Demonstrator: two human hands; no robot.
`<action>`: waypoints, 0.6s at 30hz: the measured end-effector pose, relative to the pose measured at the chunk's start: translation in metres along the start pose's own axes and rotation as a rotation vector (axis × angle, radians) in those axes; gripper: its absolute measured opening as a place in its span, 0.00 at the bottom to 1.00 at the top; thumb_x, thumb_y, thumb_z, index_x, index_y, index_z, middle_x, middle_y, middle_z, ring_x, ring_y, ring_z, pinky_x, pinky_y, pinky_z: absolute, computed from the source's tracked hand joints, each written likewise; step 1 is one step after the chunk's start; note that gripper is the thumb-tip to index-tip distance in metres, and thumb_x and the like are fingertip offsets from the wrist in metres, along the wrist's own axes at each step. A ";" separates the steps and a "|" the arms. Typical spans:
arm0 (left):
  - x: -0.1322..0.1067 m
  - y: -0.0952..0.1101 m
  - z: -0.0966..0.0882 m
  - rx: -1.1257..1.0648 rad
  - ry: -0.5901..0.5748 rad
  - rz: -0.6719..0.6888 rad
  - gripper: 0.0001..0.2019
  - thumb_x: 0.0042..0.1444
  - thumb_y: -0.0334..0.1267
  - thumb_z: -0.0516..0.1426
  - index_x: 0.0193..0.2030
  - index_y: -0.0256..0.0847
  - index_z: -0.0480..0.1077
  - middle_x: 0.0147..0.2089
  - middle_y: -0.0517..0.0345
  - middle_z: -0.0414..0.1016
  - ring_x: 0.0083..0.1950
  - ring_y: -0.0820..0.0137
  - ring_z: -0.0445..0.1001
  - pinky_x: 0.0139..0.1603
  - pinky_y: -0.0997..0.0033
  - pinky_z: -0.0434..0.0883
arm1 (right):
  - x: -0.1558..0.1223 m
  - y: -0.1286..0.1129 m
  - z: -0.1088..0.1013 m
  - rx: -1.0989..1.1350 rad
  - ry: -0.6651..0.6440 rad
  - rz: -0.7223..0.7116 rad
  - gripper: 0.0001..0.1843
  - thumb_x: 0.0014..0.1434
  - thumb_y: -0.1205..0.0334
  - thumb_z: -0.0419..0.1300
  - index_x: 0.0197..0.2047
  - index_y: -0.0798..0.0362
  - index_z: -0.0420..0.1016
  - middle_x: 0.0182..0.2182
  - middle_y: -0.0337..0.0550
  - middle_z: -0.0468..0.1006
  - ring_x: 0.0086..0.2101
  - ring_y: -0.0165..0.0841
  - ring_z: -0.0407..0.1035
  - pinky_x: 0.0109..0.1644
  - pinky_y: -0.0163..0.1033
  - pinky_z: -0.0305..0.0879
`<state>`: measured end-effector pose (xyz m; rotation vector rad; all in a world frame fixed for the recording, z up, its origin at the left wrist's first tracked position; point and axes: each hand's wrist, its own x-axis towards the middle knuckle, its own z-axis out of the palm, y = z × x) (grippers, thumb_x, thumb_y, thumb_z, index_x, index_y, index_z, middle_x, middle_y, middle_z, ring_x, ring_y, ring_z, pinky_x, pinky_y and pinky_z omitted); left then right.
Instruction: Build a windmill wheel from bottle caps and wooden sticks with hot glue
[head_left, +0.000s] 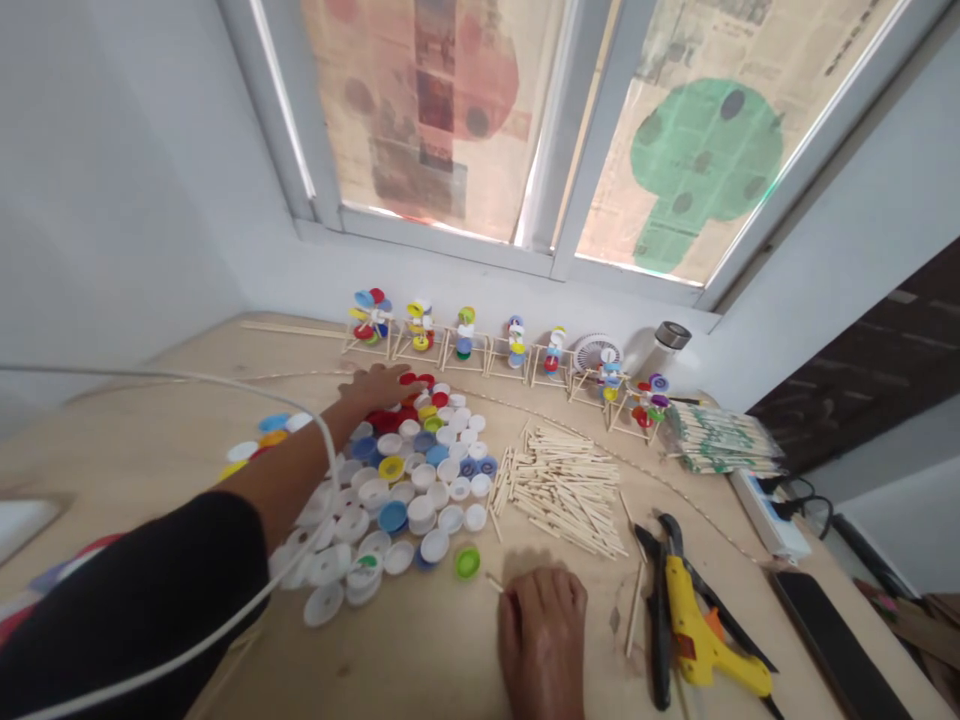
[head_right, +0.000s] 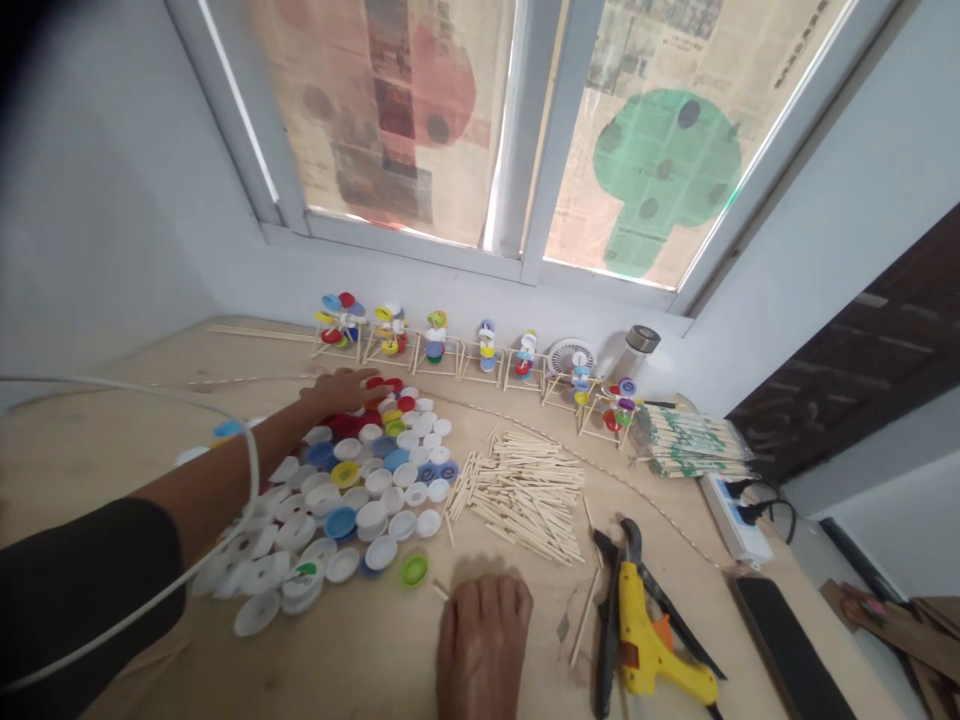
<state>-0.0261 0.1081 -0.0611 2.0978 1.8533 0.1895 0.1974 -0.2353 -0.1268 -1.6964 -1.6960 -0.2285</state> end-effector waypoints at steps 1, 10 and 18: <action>0.000 0.002 0.002 0.016 0.004 -0.057 0.28 0.61 0.56 0.59 0.63 0.44 0.67 0.65 0.42 0.67 0.63 0.45 0.69 0.58 0.36 0.69 | 0.000 0.000 0.000 0.003 0.005 0.003 0.13 0.67 0.71 0.51 0.31 0.48 0.67 0.26 0.40 0.71 0.33 0.40 0.65 0.47 0.47 0.56; -0.005 0.015 0.002 0.092 -0.015 -0.166 0.21 0.64 0.46 0.59 0.61 0.41 0.68 0.62 0.47 0.71 0.58 0.58 0.74 0.56 0.47 0.74 | 0.000 0.000 -0.001 0.026 -0.006 0.015 0.13 0.67 0.70 0.50 0.31 0.48 0.66 0.27 0.40 0.71 0.32 0.39 0.65 0.47 0.47 0.56; -0.004 0.025 0.008 0.064 -0.013 -0.162 0.35 0.51 0.67 0.58 0.58 0.46 0.69 0.67 0.35 0.64 0.65 0.32 0.64 0.55 0.36 0.66 | 0.002 -0.003 -0.003 0.034 -0.010 0.024 0.14 0.68 0.70 0.48 0.31 0.49 0.65 0.27 0.41 0.71 0.33 0.40 0.63 0.45 0.47 0.55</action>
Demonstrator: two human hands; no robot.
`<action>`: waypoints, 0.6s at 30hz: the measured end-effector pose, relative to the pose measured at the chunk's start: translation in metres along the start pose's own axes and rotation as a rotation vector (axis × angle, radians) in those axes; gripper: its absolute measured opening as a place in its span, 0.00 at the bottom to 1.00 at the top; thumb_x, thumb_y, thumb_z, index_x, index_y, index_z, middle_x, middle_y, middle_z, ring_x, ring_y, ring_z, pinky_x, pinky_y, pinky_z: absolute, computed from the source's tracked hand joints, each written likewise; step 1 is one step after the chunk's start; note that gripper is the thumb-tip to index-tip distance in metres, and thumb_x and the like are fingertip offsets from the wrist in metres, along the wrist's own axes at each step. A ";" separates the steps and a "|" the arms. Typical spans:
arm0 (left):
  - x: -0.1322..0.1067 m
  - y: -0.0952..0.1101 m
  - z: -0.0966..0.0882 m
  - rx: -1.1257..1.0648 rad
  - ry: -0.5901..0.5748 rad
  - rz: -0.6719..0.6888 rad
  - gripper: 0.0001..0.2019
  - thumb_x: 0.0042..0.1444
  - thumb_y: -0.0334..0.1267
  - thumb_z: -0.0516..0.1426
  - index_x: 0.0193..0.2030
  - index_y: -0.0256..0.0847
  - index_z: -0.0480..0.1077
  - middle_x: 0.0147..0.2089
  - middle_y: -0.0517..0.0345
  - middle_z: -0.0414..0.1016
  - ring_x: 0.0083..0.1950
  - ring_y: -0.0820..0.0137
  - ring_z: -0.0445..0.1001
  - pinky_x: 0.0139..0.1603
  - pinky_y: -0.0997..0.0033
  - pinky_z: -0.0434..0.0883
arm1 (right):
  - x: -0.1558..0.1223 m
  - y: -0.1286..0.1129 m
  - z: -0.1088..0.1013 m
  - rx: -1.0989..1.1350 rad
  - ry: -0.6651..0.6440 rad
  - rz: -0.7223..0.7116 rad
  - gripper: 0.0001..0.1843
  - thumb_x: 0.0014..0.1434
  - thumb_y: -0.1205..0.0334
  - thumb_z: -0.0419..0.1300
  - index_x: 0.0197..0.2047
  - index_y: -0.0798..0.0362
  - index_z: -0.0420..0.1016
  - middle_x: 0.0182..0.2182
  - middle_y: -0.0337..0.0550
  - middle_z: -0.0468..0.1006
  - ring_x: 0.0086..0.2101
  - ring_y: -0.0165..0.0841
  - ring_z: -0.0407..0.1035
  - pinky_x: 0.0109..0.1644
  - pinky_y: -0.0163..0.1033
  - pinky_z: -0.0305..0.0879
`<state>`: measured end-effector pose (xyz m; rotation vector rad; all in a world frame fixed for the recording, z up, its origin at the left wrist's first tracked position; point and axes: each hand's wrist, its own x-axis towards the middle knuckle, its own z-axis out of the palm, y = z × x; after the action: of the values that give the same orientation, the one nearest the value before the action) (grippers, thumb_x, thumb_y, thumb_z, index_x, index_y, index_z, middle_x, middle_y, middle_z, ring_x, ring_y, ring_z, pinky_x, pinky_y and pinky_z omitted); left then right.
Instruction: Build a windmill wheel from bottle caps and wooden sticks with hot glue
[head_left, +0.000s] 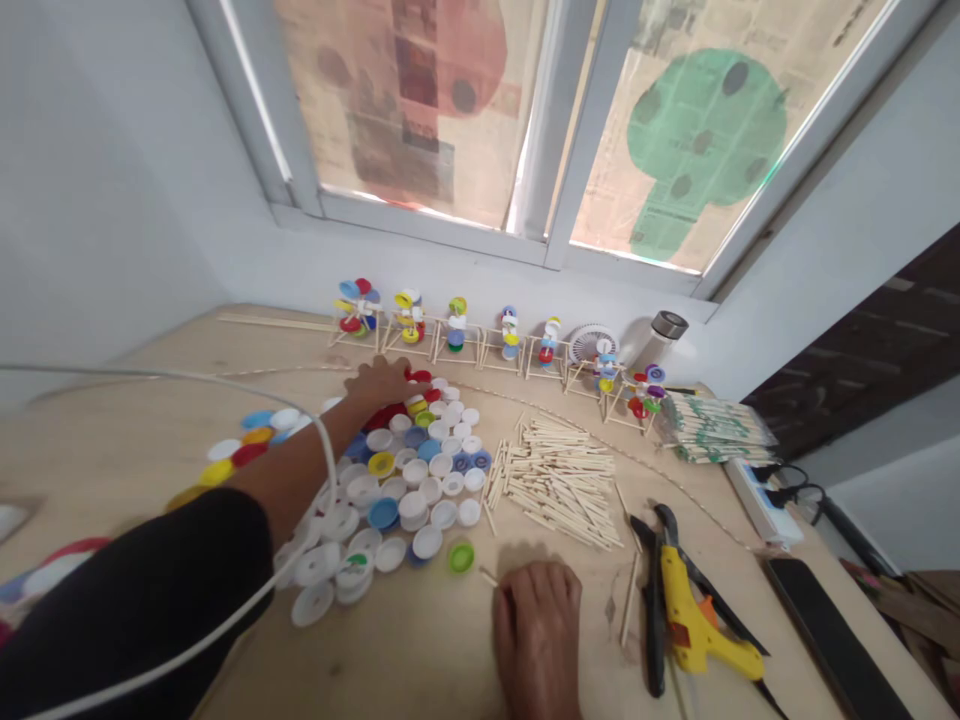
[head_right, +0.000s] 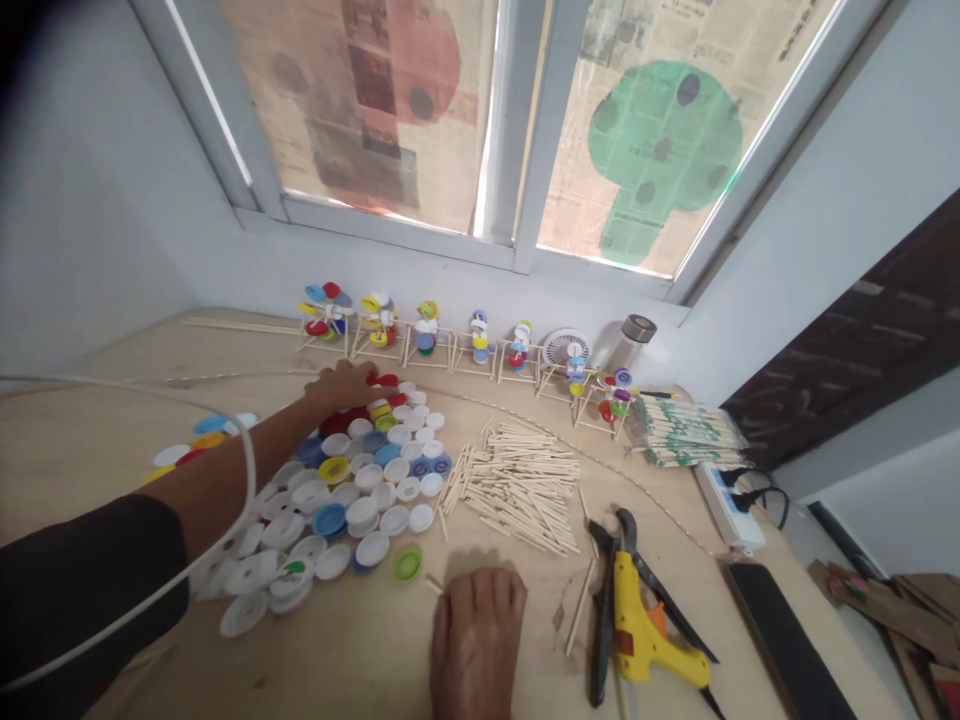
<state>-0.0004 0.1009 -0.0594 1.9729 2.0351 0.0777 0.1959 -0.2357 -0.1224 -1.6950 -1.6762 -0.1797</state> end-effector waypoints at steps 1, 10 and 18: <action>0.000 0.000 0.000 0.001 -0.002 0.000 0.34 0.50 0.67 0.58 0.57 0.47 0.70 0.67 0.36 0.64 0.64 0.33 0.64 0.55 0.36 0.66 | 0.001 0.000 -0.001 -0.001 0.007 -0.007 0.14 0.68 0.70 0.48 0.31 0.49 0.65 0.26 0.41 0.70 0.32 0.39 0.63 0.45 0.47 0.55; 0.004 0.004 -0.001 0.062 -0.037 -0.033 0.24 0.61 0.51 0.60 0.60 0.43 0.68 0.64 0.46 0.67 0.61 0.53 0.70 0.58 0.43 0.70 | 0.009 -0.002 -0.010 -0.026 0.010 -0.076 0.13 0.66 0.72 0.51 0.31 0.49 0.65 0.26 0.38 0.70 0.30 0.37 0.64 0.44 0.45 0.55; 0.010 0.000 0.004 0.028 -0.019 0.002 0.21 0.63 0.46 0.60 0.60 0.41 0.69 0.61 0.48 0.72 0.56 0.59 0.75 0.53 0.49 0.75 | 0.008 -0.002 -0.009 -0.027 -0.006 -0.060 0.12 0.65 0.72 0.51 0.31 0.49 0.66 0.26 0.39 0.71 0.31 0.38 0.63 0.44 0.45 0.56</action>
<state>0.0005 0.1103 -0.0647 1.9846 2.0329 0.0305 0.1988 -0.2345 -0.1104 -1.6674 -1.7380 -0.2273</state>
